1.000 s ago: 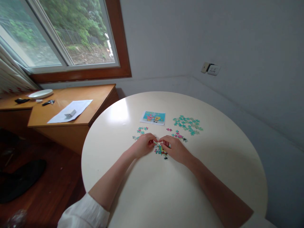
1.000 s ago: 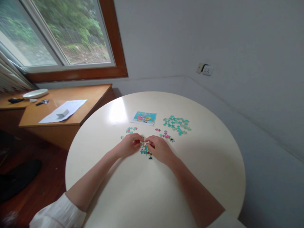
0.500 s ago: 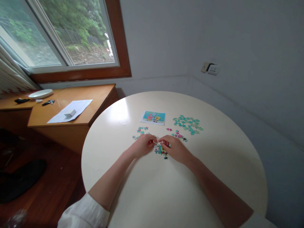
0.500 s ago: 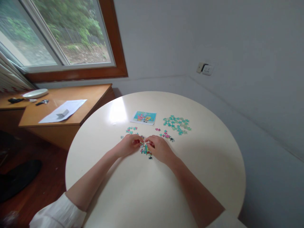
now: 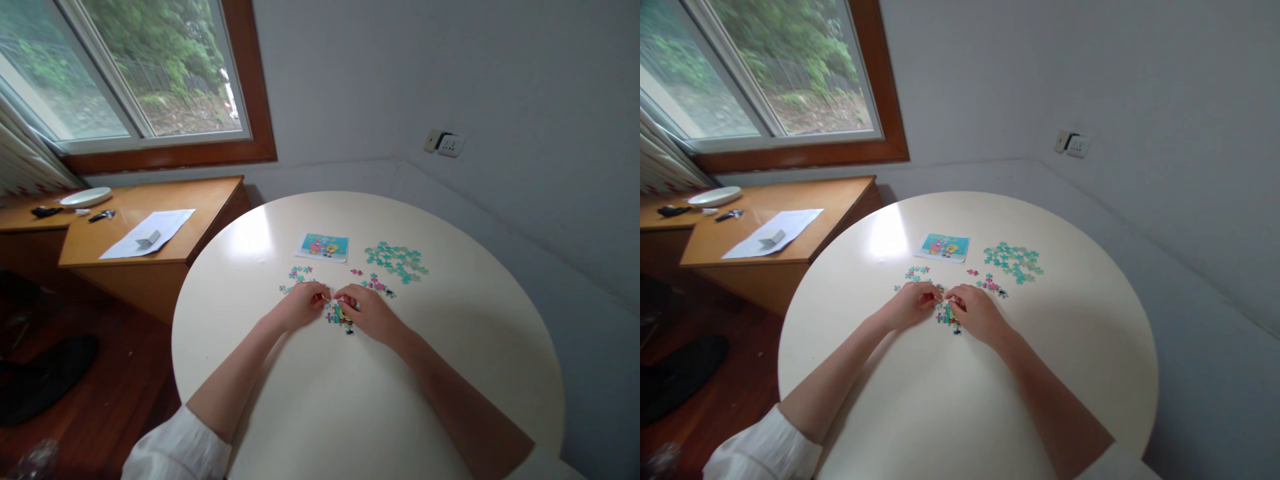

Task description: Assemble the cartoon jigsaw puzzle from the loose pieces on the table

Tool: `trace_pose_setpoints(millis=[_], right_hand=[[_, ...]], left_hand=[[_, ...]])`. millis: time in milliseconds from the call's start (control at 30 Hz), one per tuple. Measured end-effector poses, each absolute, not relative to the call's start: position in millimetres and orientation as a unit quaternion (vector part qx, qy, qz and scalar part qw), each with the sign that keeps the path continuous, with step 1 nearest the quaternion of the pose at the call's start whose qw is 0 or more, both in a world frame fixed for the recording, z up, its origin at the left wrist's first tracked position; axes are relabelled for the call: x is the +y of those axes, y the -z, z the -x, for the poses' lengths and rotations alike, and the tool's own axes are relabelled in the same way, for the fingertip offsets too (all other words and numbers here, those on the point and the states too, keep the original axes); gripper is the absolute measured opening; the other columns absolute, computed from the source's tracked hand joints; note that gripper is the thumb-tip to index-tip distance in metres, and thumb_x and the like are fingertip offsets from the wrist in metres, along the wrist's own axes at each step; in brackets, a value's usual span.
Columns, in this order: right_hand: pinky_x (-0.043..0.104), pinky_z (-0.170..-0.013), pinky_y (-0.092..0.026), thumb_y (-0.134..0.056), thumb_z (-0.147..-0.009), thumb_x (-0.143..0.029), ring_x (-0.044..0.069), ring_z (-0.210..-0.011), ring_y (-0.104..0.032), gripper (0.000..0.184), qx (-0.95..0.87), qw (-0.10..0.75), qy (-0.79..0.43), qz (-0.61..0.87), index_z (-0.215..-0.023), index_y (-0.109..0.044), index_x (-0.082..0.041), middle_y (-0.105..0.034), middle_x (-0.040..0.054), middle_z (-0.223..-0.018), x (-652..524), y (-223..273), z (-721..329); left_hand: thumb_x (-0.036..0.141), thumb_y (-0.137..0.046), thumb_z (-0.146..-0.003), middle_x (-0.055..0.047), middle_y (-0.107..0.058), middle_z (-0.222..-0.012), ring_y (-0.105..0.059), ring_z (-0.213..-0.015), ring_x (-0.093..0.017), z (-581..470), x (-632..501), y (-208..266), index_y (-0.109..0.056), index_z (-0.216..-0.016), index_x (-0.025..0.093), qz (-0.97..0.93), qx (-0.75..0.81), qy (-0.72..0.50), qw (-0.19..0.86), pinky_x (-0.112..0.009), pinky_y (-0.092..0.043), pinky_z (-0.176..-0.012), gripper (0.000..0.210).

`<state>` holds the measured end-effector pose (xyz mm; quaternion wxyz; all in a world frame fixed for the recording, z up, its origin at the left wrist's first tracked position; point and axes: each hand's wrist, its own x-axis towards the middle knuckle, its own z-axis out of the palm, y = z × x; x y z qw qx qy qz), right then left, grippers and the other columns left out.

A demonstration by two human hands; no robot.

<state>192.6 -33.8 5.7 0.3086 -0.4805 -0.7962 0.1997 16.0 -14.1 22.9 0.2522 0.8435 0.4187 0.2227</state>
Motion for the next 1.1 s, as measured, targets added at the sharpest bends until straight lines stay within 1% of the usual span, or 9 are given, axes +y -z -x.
trace_pose_setpoints(millis=[200, 500, 633, 767, 833, 900, 967, 1100], right_hand=[[0.024, -0.062, -0.039, -0.049, -0.075, -0.013, 0.012, -0.063, -0.052, 0.015, -0.798, 0.305, -0.199, 0.48, -0.081, -0.062, -0.017, -0.058, 0.0016, -0.068, -34, -4, -193], [0.024, -0.062, -0.039, -0.048, -0.075, -0.012, 0.013, -0.064, -0.052, 0.014, -0.801, 0.298, -0.194, 0.481, -0.079, -0.061, -0.017, -0.058, 0.0021, -0.069, -33, -6, -194], [0.025, -0.062, -0.04, -0.048, -0.075, -0.013, 0.013, -0.064, -0.052, 0.015, -0.8, 0.297, -0.194, 0.484, -0.08, -0.062, -0.017, -0.059, 0.0022, -0.07, -33, -4, -194], [0.025, -0.062, -0.04, -0.048, -0.076, -0.014, 0.013, -0.064, -0.053, 0.015, -0.8, 0.297, -0.194, 0.484, -0.08, -0.062, -0.017, -0.059, 0.0024, -0.07, -33, -3, -194], [0.025, -0.062, -0.04, -0.048, -0.076, -0.015, 0.013, -0.063, -0.053, 0.014, -0.801, 0.297, -0.194, 0.483, -0.08, -0.061, -0.017, -0.059, 0.0025, -0.07, -33, -4, -194], [0.025, -0.062, -0.04, -0.048, -0.076, -0.015, 0.013, -0.063, -0.053, 0.014, -0.801, 0.297, -0.194, 0.482, -0.08, -0.061, -0.017, -0.059, 0.0025, -0.07, -33, -4, -194], [0.025, -0.062, -0.04, -0.048, -0.076, -0.015, 0.013, -0.063, -0.053, 0.014, -0.801, 0.298, -0.195, 0.481, -0.08, -0.061, -0.017, -0.059, 0.0024, -0.07, -34, -5, -194], [0.025, -0.061, -0.04, -0.047, -0.076, -0.015, 0.013, -0.062, -0.053, 0.014, -0.801, 0.297, -0.197, 0.48, -0.079, -0.061, -0.017, -0.059, 0.0021, -0.069, -34, -6, -194]], left_hand=[[0.003, -0.047, -0.067, 0.0, -0.064, -0.07, -0.053, -0.06, -0.01, -14, -13, -23, -0.064, -0.075, 0.016, -0.843, 0.419, -0.224, 0.252, -0.02, -0.042, -0.064, 0.023], [0.004, -0.047, -0.067, 0.0, -0.062, -0.068, -0.052, -0.059, -0.009, -15, -13, -23, -0.063, -0.072, 0.015, -0.849, 0.423, -0.213, 0.233, -0.02, -0.042, -0.062, 0.02], [0.005, -0.048, -0.068, -0.001, -0.062, -0.07, -0.052, -0.06, -0.01, -15, -13, -22, -0.063, -0.073, 0.015, -0.848, 0.426, -0.218, 0.228, -0.02, -0.042, -0.062, 0.019], [0.01, -0.048, -0.072, -0.002, -0.063, -0.073, -0.054, -0.063, -0.011, -7, -9, -25, -0.062, -0.075, 0.015, -0.824, 0.455, -0.274, 0.197, -0.022, -0.043, -0.063, 0.016], [0.013, -0.048, -0.074, -0.003, -0.064, -0.073, -0.053, -0.062, -0.011, 1, -4, -28, -0.062, -0.076, 0.015, -0.791, 0.49, -0.316, 0.185, -0.022, -0.043, -0.062, 0.015], [0.017, -0.047, -0.075, -0.003, -0.063, -0.069, -0.053, -0.059, -0.011, 12, 3, -31, -0.061, -0.076, 0.014, -0.746, 0.538, -0.351, 0.175, -0.023, -0.042, -0.06, 0.015], [0.019, -0.047, -0.075, -0.003, -0.063, -0.069, -0.054, -0.06, -0.012, 24, 10, -32, -0.062, -0.077, 0.014, -0.704, 0.577, -0.377, 0.169, -0.023, -0.042, -0.06, 0.016], [0.025, -0.048, -0.075, -0.004, -0.064, -0.068, -0.054, -0.061, -0.013, 44, 21, -30, -0.062, -0.074, 0.014, -0.661, 0.626, -0.372, 0.18, -0.024, -0.041, -0.058, 0.019]])
